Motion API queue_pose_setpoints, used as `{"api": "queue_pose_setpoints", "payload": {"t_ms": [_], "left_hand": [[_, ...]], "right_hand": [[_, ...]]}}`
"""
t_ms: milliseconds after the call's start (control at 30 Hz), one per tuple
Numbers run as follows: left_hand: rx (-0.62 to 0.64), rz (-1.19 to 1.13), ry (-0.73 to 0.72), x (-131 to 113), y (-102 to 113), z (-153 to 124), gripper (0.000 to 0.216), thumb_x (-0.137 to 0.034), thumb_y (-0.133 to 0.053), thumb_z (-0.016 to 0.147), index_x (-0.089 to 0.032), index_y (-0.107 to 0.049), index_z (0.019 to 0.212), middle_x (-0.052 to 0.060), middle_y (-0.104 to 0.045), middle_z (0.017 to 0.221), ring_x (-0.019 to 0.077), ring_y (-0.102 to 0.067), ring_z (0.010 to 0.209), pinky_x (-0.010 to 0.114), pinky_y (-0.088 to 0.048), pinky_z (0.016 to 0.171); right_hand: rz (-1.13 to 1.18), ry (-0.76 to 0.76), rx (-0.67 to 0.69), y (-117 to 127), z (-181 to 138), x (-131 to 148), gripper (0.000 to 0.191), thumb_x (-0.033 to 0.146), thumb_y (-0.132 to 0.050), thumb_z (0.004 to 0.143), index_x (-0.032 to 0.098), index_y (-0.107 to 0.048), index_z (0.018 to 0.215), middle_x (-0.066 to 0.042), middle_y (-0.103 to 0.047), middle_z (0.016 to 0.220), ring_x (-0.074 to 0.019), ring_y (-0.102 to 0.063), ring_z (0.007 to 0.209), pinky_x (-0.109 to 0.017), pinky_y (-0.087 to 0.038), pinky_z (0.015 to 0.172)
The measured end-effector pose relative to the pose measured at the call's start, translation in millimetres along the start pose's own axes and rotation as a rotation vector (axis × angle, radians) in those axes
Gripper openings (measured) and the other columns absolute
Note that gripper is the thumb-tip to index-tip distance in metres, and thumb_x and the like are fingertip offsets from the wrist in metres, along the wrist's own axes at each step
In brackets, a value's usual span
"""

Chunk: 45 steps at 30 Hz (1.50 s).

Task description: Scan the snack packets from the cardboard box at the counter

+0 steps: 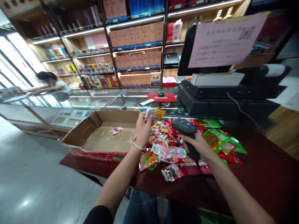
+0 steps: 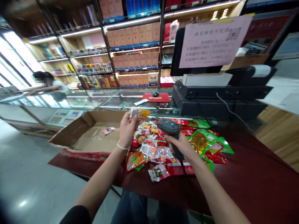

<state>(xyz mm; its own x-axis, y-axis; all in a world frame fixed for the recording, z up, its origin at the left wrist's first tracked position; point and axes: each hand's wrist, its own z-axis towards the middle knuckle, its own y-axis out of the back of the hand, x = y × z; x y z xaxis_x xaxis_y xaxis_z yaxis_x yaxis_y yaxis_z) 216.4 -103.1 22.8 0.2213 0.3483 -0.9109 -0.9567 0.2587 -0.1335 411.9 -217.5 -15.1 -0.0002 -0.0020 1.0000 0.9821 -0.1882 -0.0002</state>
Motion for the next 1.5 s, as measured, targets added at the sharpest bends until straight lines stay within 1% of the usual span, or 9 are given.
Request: {"api": "queue_pose_setpoints", "payload": {"t_ms": [233, 333, 433, 533, 700, 867, 1000, 1267, 1500], "left_hand": [[-0.278, 0.963, -0.156, -29, 156, 27, 0.023, -0.032, -0.046, 0.092, -0.023, -0.058, 0.109, 0.006, -0.071, 0.098, 0.0218, -0.067, 0.097, 0.031, -0.049, 0.083], [-0.16, 1.159, -0.065, -20, 212, 39, 0.035, -0.023, -0.051, 0.086, -0.021, -0.056, 0.121, 0.011, -0.071, 0.108, 0.0261, -0.066, 0.105, 0.034, -0.048, 0.088], [-0.058, 1.181, -0.001, -3, 246, 47, 0.053, -0.013, -0.052, 0.081, -0.016, -0.047, 0.135, 0.015, -0.063, 0.127, 0.0262, -0.06, 0.118, 0.037, -0.045, 0.098], [-0.023, 1.143, 0.008, 4, 255, 45, 0.046, -0.012, -0.048, 0.083, -0.015, -0.054, 0.129, 0.014, -0.063, 0.128, 0.0228, -0.06, 0.118, 0.036, -0.044, 0.101], [0.044, 1.068, -0.086, -13, 218, 28, 0.031, -0.022, -0.05, 0.087, -0.017, -0.065, 0.114, 0.008, -0.07, 0.116, 0.0204, -0.065, 0.107, 0.033, -0.048, 0.098], [0.182, 0.931, -0.206, -37, 147, -2, 0.03, -0.029, -0.048, 0.092, -0.02, -0.065, 0.114, 0.005, -0.071, 0.113, 0.0177, -0.066, 0.102, 0.029, -0.051, 0.092], [0.329, 0.91, -0.313, -37, 86, -26, 0.028, -0.027, -0.049, 0.092, -0.021, -0.065, 0.114, 0.004, -0.071, 0.11, 0.0176, -0.067, 0.098, 0.03, -0.051, 0.09], [0.682, 0.789, -0.33, 19, -19, -68, 0.028, -0.026, -0.053, 0.091, -0.021, -0.061, 0.118, 0.005, -0.068, 0.116, 0.0197, -0.063, 0.106, 0.033, -0.048, 0.094], [0.878, 0.903, -0.378, 74, -83, -110, 0.042, -0.032, -0.066, 0.082, -0.019, -0.057, 0.121, 0.011, -0.064, 0.111, 0.0254, -0.06, 0.105, 0.037, -0.047, 0.091]], "right_hand": [[0.011, -0.002, 0.099, -55, 15, 18, 0.03, 0.046, -0.073, 0.075, 0.017, -0.064, 0.081, 0.002, -0.055, 0.042, -0.0123, -0.048, 0.034, -0.024, -0.04, 0.037], [0.017, 0.008, 0.134, -74, 23, 16, 0.03, 0.045, -0.073, 0.075, 0.017, -0.063, 0.08, 0.001, -0.056, 0.042, -0.0121, -0.048, 0.034, -0.023, -0.039, 0.036], [0.022, 0.0, 0.151, -86, 27, 14, 0.031, 0.046, -0.072, 0.075, 0.017, -0.063, 0.081, 0.0, -0.057, 0.043, -0.0123, -0.048, 0.034, -0.023, -0.038, 0.036], [0.01, -0.006, 0.163, -88, 25, 14, 0.032, 0.046, -0.072, 0.075, 0.017, -0.063, 0.08, 0.001, -0.057, 0.043, -0.0122, -0.048, 0.034, -0.023, -0.039, 0.036], [-0.003, -0.004, 0.106, -75, 14, 11, 0.029, 0.045, -0.073, 0.074, 0.018, -0.064, 0.079, 0.001, -0.056, 0.042, -0.0119, -0.047, 0.033, -0.024, -0.039, 0.036], [-0.014, -0.022, 0.06, -45, -5, -5, 0.026, 0.043, -0.07, 0.079, 0.019, -0.064, 0.082, 0.003, -0.055, 0.042, -0.0119, -0.047, 0.034, -0.024, -0.04, 0.037], [-0.044, -0.006, -0.011, -14, -26, -17, 0.024, 0.042, -0.069, 0.081, 0.019, -0.064, 0.079, 0.002, -0.056, 0.043, -0.0115, -0.047, 0.034, -0.024, -0.038, 0.037], [-0.099, -0.089, -0.216, 48, -86, -29, 0.03, 0.045, -0.071, 0.077, 0.019, -0.059, 0.081, 0.002, -0.055, 0.042, -0.0128, -0.047, 0.035, -0.024, -0.037, 0.037], [-0.125, -0.083, -0.307, 84, -117, -43, 0.031, 0.045, -0.07, 0.079, 0.016, -0.06, 0.083, 0.004, -0.054, 0.043, -0.0109, -0.047, 0.036, -0.022, -0.037, 0.038]]}}
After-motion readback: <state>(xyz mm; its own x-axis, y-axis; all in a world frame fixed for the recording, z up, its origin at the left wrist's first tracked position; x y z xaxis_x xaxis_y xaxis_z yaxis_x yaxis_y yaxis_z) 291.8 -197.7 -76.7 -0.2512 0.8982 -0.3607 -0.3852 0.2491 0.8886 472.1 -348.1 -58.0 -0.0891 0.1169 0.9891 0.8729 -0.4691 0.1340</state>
